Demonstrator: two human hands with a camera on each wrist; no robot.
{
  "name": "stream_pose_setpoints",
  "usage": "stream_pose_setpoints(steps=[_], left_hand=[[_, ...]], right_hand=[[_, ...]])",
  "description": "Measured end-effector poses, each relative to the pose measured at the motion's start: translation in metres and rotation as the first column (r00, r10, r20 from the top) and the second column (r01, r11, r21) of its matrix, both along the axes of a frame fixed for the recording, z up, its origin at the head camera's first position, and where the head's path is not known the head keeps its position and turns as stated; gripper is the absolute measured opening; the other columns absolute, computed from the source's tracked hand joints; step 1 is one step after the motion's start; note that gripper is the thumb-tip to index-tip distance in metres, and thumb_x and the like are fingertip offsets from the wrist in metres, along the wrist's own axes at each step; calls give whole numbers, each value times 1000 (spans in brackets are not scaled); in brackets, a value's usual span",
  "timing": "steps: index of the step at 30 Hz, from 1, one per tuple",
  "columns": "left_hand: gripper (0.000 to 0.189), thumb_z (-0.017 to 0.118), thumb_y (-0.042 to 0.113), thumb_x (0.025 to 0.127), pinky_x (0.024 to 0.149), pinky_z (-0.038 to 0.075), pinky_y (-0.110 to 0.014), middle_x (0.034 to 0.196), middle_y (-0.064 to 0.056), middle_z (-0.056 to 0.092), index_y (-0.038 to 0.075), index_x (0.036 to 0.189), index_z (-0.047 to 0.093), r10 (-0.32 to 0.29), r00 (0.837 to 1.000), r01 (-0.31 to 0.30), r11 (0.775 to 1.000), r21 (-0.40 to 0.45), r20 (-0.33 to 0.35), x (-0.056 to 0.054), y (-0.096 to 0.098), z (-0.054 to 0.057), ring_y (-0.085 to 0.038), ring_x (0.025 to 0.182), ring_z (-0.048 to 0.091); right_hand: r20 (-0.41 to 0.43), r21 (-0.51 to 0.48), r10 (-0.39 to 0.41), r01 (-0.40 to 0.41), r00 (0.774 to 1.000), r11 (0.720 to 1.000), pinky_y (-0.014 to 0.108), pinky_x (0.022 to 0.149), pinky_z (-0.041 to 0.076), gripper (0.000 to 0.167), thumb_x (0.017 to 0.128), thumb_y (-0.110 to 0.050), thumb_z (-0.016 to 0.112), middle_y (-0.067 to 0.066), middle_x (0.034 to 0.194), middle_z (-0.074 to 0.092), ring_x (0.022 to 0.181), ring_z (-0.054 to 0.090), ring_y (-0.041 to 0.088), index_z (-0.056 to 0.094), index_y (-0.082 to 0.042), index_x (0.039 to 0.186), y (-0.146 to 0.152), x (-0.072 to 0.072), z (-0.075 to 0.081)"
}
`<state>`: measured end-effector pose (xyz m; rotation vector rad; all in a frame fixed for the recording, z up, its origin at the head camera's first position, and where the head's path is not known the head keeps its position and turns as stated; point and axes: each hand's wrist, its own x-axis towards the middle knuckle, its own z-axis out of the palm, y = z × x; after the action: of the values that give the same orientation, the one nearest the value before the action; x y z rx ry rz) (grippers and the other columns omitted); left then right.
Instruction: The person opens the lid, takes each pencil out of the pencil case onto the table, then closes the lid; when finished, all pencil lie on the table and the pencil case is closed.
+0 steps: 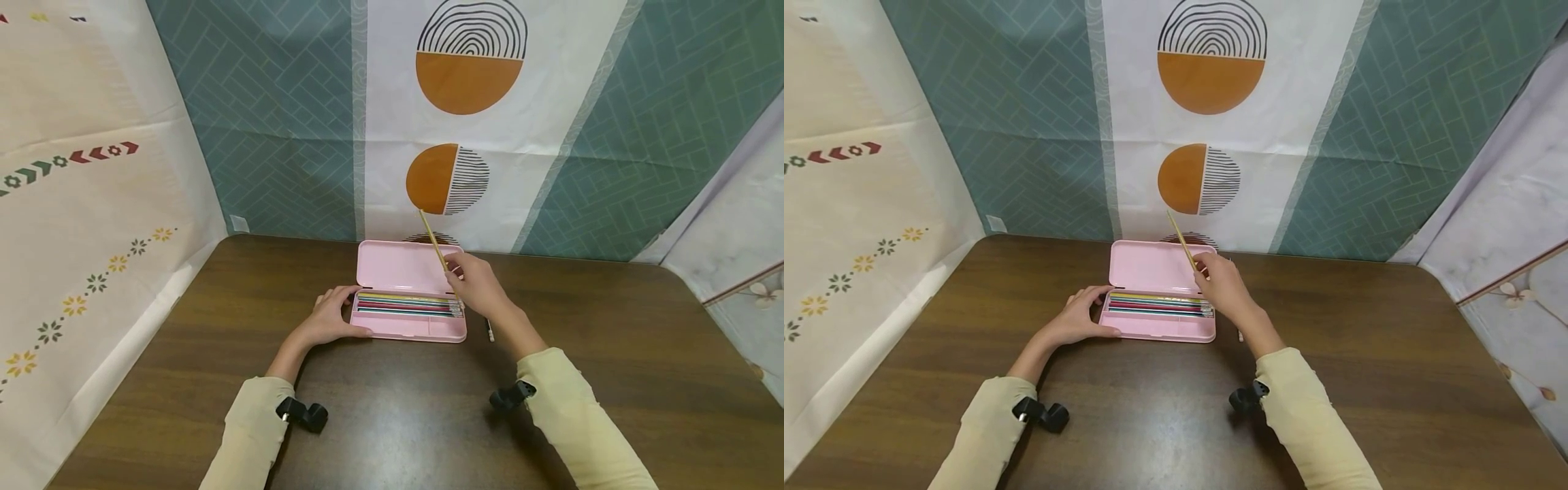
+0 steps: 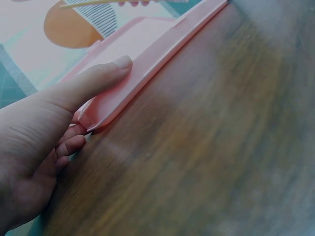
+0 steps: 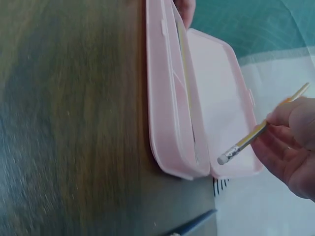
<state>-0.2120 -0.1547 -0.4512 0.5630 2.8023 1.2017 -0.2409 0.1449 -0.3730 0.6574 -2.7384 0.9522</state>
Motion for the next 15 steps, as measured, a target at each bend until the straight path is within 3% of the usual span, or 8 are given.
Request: stream_pose_setpoints(steps=[9, 15], left_hand=[[90, 88, 38, 66, 88, 27, -44, 123, -12, 53, 2, 139, 47, -7, 1000, 7, 1000, 6, -8, 1, 0, 1, -24, 105, 44], [91, 87, 39, 66, 88, 27, -44, 123, -12, 52, 3, 139, 47, -6, 1000, 6, 1000, 11, -6, 1, 0, 1, -24, 104, 44]], right_hand=[[36, -69, -136, 138, 990, 988, 40, 73, 48, 22, 86, -6, 58, 14, 85, 68, 77, 63, 27, 68, 6, 102, 31, -6, -1], [188, -76, -178, 195, 966, 978, 35, 65, 54, 26, 90, -6, 56, 20, 93, 68, 69, 67, 26, 65, 10, 109, 54, -9, -7]])
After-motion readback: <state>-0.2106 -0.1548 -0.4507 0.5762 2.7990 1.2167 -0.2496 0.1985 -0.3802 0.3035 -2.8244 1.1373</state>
